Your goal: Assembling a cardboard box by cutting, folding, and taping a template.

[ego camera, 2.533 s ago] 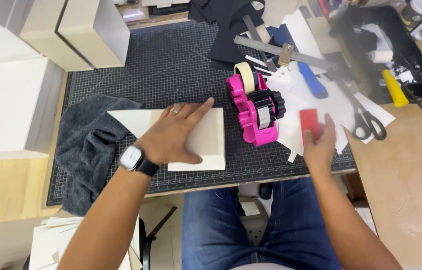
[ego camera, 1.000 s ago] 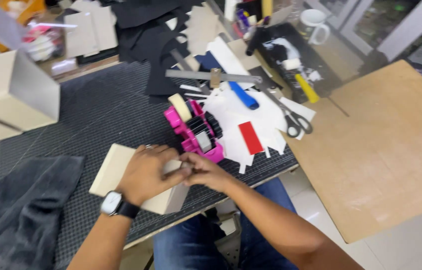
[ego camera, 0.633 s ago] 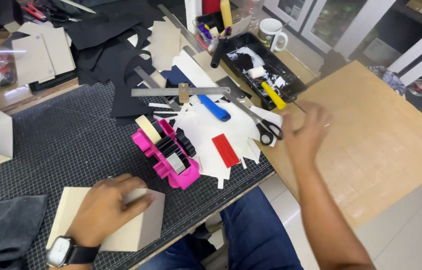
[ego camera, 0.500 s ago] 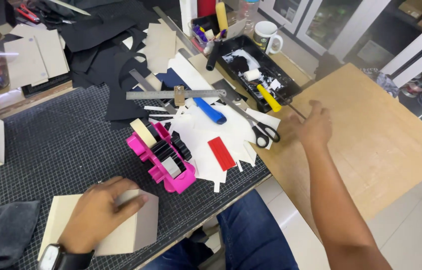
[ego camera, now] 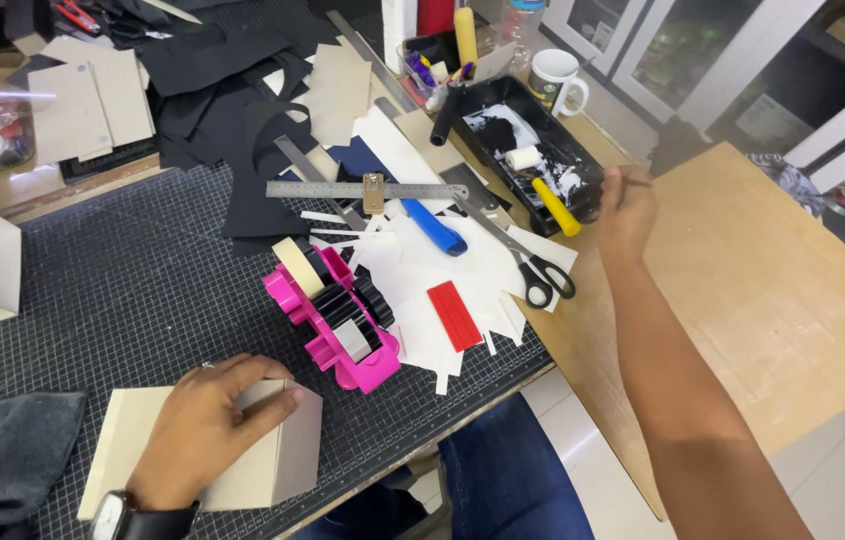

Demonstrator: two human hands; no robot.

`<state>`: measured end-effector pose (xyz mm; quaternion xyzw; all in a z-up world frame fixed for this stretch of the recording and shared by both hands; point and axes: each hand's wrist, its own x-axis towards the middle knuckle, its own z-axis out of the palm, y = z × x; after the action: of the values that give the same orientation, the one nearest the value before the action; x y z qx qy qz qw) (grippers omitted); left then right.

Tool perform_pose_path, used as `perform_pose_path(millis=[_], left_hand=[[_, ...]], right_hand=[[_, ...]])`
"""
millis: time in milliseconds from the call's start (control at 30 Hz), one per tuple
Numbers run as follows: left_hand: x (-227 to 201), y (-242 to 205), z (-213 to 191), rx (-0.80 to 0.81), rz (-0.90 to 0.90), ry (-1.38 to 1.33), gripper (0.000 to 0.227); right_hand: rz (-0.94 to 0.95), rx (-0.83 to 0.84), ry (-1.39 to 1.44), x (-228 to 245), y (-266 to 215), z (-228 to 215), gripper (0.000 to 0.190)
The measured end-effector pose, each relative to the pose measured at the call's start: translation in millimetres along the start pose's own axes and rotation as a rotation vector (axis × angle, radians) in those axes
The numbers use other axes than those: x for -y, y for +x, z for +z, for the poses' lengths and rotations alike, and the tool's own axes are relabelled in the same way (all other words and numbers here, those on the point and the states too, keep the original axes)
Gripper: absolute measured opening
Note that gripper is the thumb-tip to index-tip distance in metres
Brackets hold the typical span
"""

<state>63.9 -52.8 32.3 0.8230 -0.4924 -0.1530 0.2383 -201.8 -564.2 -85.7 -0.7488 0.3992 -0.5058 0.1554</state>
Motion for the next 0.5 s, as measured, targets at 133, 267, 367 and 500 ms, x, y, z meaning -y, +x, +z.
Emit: perform_pose_path(millis=[133,267,367,500], left_hand=[[2.3,2.3,1.6,-0.017,0.075,0.015,0.026],[2.7,1.1,2.0,-0.011,0.048,0.017,0.025],[0.8,-0.6,1.5,-0.019,0.072,0.020,0.024],[-2.2,-0.8,0.8,0.013,0.027,0.034,0.031]], right_hand=[[-0.098,0.095,-0.128,-23.5,2.1,5.3,0.040],[-0.056,0.116,-0.042,-20.4,-0.7,2.4,0.035],[-0.062,0.080,0.001,-1.4,-7.7,-8.5,0.033],[0.056,0.203,0.015,5.0,-4.9,-2.0,0.048]])
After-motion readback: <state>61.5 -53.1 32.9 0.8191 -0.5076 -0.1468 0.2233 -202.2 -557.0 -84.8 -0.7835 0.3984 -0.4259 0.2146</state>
